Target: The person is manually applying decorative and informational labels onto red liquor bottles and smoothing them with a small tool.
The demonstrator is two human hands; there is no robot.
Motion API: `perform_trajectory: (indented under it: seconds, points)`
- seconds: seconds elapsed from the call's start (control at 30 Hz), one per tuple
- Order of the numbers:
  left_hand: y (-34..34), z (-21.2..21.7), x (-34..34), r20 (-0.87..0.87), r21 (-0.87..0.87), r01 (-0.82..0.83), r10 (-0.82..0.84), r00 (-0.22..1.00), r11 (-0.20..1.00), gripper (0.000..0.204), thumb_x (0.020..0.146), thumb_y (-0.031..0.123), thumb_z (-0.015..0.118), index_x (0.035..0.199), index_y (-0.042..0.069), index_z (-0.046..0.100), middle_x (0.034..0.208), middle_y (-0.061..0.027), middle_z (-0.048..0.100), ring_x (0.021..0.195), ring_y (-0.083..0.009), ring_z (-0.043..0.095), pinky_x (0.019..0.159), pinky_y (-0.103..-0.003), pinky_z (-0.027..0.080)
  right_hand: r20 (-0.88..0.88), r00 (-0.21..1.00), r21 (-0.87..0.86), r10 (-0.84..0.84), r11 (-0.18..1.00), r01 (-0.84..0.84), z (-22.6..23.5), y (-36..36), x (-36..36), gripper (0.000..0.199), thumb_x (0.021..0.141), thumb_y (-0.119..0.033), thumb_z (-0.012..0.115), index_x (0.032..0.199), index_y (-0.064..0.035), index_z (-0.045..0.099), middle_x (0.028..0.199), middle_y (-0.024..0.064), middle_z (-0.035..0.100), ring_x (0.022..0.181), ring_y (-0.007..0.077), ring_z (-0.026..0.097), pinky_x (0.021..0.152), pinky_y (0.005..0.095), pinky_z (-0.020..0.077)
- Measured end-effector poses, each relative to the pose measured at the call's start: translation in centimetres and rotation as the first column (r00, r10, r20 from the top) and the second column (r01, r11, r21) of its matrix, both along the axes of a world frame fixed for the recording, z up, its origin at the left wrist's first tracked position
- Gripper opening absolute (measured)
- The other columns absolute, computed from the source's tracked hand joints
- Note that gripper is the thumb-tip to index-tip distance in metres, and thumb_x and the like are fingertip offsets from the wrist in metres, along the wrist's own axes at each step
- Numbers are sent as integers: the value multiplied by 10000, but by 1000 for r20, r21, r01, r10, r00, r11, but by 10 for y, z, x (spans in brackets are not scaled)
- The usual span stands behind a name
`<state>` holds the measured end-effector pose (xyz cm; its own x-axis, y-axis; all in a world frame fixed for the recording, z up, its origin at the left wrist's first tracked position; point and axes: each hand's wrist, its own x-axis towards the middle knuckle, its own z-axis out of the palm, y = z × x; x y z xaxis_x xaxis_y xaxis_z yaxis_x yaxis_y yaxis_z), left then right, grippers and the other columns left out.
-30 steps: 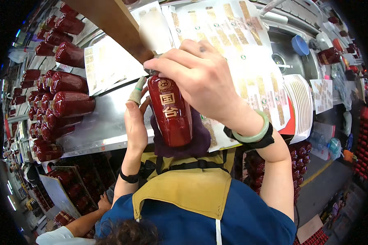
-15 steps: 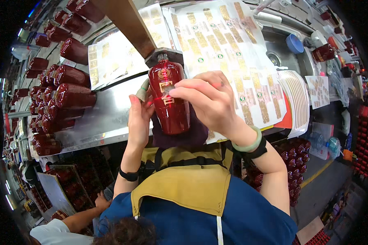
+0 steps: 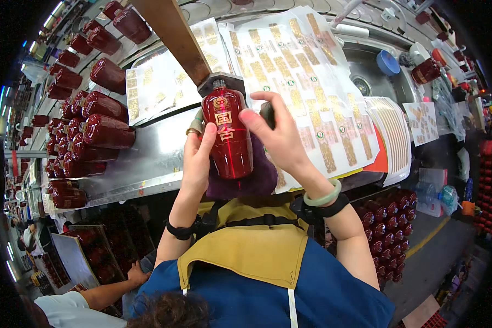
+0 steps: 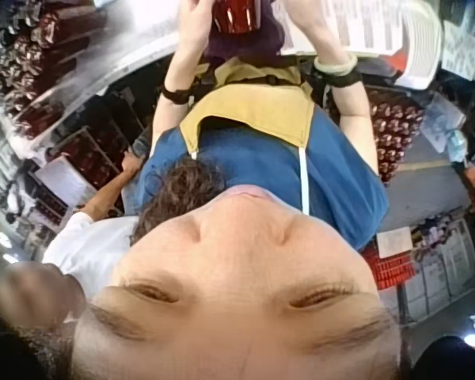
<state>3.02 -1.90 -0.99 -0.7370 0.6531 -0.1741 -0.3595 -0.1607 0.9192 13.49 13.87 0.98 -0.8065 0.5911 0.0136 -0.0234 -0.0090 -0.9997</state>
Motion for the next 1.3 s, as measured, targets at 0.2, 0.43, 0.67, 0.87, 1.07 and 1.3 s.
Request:
perform_trajectory:
  seconds: [0.2, 0.43, 0.67, 0.87, 1.07, 1.3]
  points:
    - [5, -4, 0, -96, -20, -38, 36, 995, 999, 444, 1039, 147, 649, 1404, -52, 497, 1291, -147, 653, 1147, -181, 653, 980, -334, 543, 67, 993, -229, 96, 970, -79, -20, -15, -14, 673, 922, -170, 806, 1473, -28, 445, 864, -60, 482, 766, 33, 432, 690, 196, 399]
    - [3, 0, 1, -67, -8, -36, 35, 997, 999, 485, 1047, 141, 634, 1457, -50, 459, 1322, -156, 636, 1183, -185, 638, 1001, -340, 536, 42, 994, -243, 106, 965, -93, -27, -15, -14, 673, 924, -169, 805, 1479, -36, 447, 876, -50, 509, 775, 34, 452, 696, 197, 407]
    - [2, -1, -8, 164, 112, -18, 0, 986, 994, 524, 1053, 142, 625, 1501, -40, 422, 1344, -138, 627, 1182, -172, 636, 995, -332, 539, 151, 975, -57, 160, 987, -153, -14, 9, -8, 667, 967, -243, 760, 1501, -17, 431, 974, 7, 572, 870, 86, 533, 813, 258, 467]
    - [8, -5, -3, -103, 14, -34, 36, 994, 999, 480, 1108, 265, 525, 1494, -7, 442, 1324, -112, 631, 1162, -146, 635, 995, -314, 531, -149, 989, 368, -13, 927, 68, 17, 17, -33, 320, 1013, -87, 591, 1331, -51, 588, 1048, 115, 672, 951, 236, 653, 922, 324, 491]
    - [-12, -13, -12, 31, -38, 1, 0, 1000, 999, 679, 1131, 480, 345, 1571, -36, 324, 1493, -197, 521, 1329, -251, 558, 1121, -371, 440, -144, 906, 968, 398, 248, 44, 21, 11, -28, 149, 796, -121, 663, 937, -113, 710, 1000, -7, 660, 901, 199, 628, 849, 358, 537]
    - [-19, -5, -16, -35, -73, -38, 36, 999, 997, 876, 1093, 631, 228, 1604, -80, 203, 1609, -288, 358, 1495, -343, 396, 1237, -430, 306, -26, 959, 948, 282, 311, -66, 33, 19, -64, 239, 806, -109, 704, 1045, -118, 695, 910, 50, 649, 874, 253, 640, 749, 372, 529]
